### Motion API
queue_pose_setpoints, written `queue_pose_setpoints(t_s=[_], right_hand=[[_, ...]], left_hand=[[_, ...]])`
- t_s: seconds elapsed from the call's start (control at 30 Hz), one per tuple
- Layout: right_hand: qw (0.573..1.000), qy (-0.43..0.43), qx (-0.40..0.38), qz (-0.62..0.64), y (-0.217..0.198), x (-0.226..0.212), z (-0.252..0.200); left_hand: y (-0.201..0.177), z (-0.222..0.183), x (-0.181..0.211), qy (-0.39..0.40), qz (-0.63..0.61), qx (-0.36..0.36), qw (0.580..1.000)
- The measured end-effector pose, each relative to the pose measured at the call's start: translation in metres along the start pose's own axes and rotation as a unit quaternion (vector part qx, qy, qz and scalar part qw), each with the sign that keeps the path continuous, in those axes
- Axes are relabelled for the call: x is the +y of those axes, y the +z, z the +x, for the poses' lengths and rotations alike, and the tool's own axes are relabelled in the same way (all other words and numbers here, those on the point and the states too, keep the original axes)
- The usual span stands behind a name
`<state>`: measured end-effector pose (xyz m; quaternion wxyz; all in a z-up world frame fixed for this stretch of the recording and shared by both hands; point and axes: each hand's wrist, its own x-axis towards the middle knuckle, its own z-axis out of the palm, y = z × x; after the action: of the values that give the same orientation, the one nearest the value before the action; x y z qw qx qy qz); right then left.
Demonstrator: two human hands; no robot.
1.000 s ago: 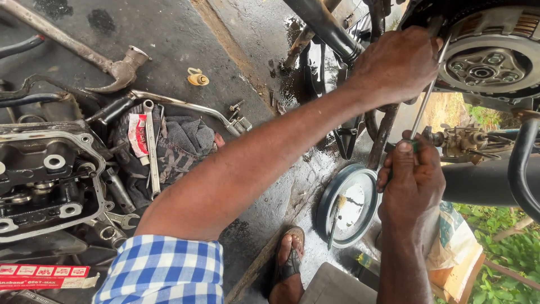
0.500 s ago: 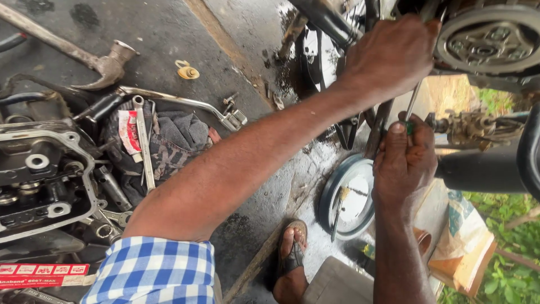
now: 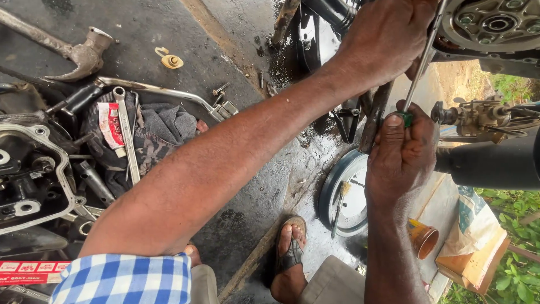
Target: Repairing and servicing the engine components, specifically the clutch assembly, of a motorcycle.
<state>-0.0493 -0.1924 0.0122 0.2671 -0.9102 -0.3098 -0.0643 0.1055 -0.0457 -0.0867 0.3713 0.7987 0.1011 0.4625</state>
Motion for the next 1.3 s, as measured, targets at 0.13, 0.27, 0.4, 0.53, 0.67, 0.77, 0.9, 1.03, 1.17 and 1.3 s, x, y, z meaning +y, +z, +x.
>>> queue_pose_setpoints(t_s=[0.13,0.27,0.4,0.53,0.67,0.77,0.9,1.03,1.17,1.3], right_hand=[[0.999,-0.050,0.004,-0.017,-0.005,0.005,0.002],[0.984,0.143,-0.039,0.099,-0.009,-0.039,0.021],[0.944,0.109,-0.057,0.307,-0.008,-0.056,0.038],[0.877,0.214,-0.027,0.430,0.006,-0.083,0.048],[0.826,0.298,0.052,0.475,0.017,-0.102,0.057],[0.833,0.286,0.043,0.471,0.019,-0.098,0.058],[0.909,0.186,-0.016,0.372,0.027,-0.077,0.055],[0.952,0.119,-0.035,0.280,0.025,-0.064,0.056],[0.951,0.098,-0.030,0.291,0.035,-0.058,0.055],[0.951,0.062,-0.031,0.300,0.029,-0.053,0.054]], left_hand=[[-0.057,0.011,0.028,-0.134,-0.175,-0.055,0.974],[-0.065,0.007,0.038,-0.178,-0.096,0.001,0.979],[-0.069,0.016,0.027,-0.173,-0.047,-0.021,0.984],[-0.046,0.027,0.007,-0.145,-0.058,-0.051,0.986],[-0.039,0.024,-0.003,-0.091,-0.109,-0.059,0.988],[-0.052,0.024,0.003,-0.169,-0.184,-0.122,0.961],[-0.053,0.014,0.003,-0.263,-0.309,-0.156,0.901],[-0.032,0.012,-0.003,-0.162,-0.292,-0.082,0.939],[-0.020,0.015,-0.011,-0.131,-0.233,-0.109,0.958],[0.000,0.002,-0.019,0.005,-0.077,0.009,0.997]])
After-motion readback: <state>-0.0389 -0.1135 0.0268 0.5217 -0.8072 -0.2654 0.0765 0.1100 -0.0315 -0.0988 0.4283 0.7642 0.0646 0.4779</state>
